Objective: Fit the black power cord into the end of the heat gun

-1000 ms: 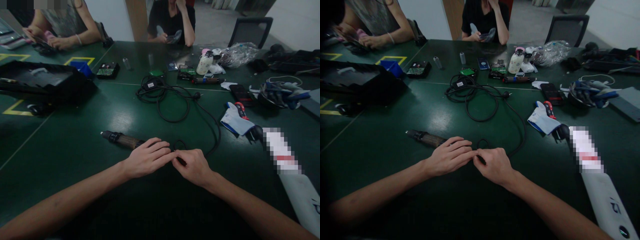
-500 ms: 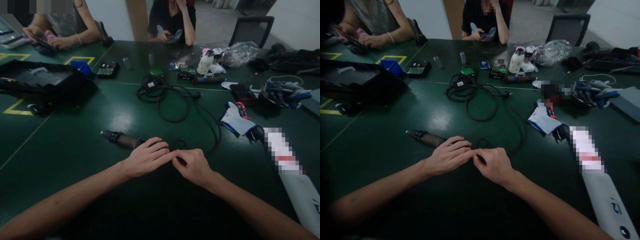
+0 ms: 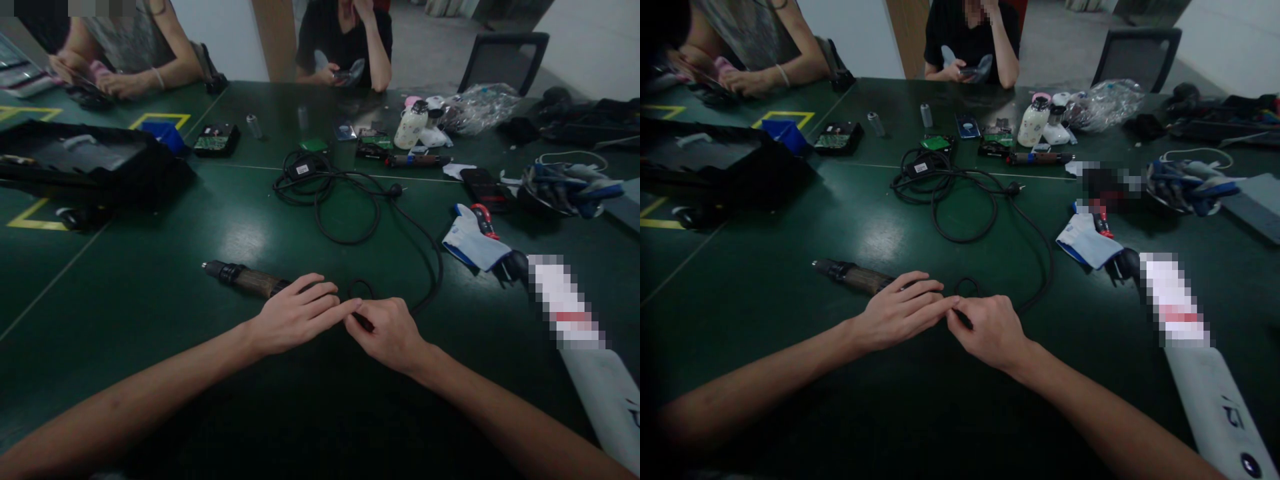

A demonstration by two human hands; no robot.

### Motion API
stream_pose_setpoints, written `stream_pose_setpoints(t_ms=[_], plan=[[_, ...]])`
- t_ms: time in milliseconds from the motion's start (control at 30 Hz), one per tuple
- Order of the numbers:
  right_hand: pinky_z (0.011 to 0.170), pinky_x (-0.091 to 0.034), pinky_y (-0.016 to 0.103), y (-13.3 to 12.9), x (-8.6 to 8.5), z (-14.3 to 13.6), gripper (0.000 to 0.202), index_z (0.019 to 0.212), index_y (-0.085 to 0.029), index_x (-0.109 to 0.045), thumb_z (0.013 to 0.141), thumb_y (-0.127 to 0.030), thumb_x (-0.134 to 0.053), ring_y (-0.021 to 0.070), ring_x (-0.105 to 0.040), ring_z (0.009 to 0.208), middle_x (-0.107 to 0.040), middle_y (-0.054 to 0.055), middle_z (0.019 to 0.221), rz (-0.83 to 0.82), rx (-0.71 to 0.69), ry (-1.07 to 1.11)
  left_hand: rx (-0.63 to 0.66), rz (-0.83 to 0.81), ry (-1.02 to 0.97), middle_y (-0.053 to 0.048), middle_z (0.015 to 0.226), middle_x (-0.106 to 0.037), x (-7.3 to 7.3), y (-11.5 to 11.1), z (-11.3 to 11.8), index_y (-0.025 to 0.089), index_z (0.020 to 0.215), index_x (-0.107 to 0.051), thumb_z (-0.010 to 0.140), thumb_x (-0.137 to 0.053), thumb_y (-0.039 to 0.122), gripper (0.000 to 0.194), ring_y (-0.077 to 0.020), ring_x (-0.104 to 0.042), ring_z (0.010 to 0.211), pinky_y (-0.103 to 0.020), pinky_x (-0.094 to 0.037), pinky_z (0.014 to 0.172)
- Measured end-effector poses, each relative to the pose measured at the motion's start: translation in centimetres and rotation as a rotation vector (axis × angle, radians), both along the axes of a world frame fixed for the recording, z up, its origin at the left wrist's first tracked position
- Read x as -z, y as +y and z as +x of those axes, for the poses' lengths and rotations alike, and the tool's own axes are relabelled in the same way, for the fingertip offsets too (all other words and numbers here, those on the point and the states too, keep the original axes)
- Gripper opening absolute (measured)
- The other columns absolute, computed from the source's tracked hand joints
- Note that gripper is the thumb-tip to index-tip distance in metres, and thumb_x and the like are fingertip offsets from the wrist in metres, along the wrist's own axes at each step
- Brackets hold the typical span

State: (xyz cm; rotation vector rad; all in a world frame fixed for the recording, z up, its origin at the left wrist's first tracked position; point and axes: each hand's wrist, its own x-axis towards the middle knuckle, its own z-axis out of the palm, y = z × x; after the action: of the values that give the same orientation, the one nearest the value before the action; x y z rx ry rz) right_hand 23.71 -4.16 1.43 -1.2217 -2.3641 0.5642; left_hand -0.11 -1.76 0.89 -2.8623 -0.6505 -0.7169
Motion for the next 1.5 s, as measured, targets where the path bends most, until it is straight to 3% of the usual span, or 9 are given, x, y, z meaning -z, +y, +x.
stream_pose_setpoints(t_ms=[133, 333, 767, 967, 1500], plan=[[0.06, -0.034, 0.026, 0.02, 0.0, -0.02, 0.027, 0.076, -0.018, -0.064, 0.099, -0.027, -0.054, 0.011, -0.056, 0.057, -0.068, 0.0, 0.07, 0.002, -0.015, -0.013, 0.048, -0.009, 0.035, -0.004, 0.121, -0.07, -0.26, 0.01, -0.05, 0.019, 0.149, -0.046, 0.102, -0.053, 0.015, 0.048, -0.0191, -0.058, 0.127, -0.043, -0.04, 0.117], [0.059, -0.033, 0.026, -0.01, -0.12, -0.05, 0.024, 0.081, -0.018, -0.066, 0.1, -0.028, -0.055, 0.0111, -0.056, 0.056, -0.065, -0.002, 0.065, -0.005, -0.006, 0.003, -0.001, -0.008, 0.011, -0.003, 0.115, -0.072, -0.07, 0.04, 0.05, 0.017, 0.152, -0.043, 0.101, -0.058, 0.018, 0.052, -0.0193, -0.06, 0.122, -0.043, -0.04, 0.117], [0.059, -0.034, 0.026, 0.03, -0.29, -0.05, 0.025, 0.078, -0.018, -0.065, 0.098, -0.026, -0.054, 0.0106, -0.054, 0.055, -0.067, 0.0, 0.068, -0.014, -0.017, -0.008, 0.048, 0.001, 0.025, -0.003, 0.12, -0.071, -0.18, 0.07, -0.11, 0.019, 0.147, -0.049, 0.102, -0.056, 0.016, 0.046, -0.0195, -0.059, 0.125, -0.043, -0.037, 0.119], [0.059, -0.035, 0.026, -0.03, -0.41, -0.15, 0.025, 0.084, -0.017, -0.069, 0.101, -0.03, -0.055, 0.011, -0.057, 0.056, -0.068, 0.0, 0.068, -0.024, -0.002, 0.013, -0.007, -0.04, 0.022, -0.005, 0.118, -0.071, 0.02, 0.05, -0.03, 0.016, 0.155, -0.037, 0.103, -0.056, 0.02, 0.056, -0.0191, -0.061, 0.124, -0.044, -0.037, 0.119], [0.059, -0.035, 0.026, 0.02, -0.21, -0.08, 0.026, 0.08, -0.018, -0.068, 0.099, -0.028, -0.055, 0.0114, -0.057, 0.056, -0.068, 0.0, 0.067, -0.003, -0.002, -0.008, 0.006, -0.023, 0.022, -0.003, 0.119, -0.071, 0.1, 0.04, -0.07, 0.02, 0.154, -0.041, 0.102, -0.057, 0.018, 0.055, -0.0182, -0.059, 0.124, -0.043, -0.035, 0.12]])
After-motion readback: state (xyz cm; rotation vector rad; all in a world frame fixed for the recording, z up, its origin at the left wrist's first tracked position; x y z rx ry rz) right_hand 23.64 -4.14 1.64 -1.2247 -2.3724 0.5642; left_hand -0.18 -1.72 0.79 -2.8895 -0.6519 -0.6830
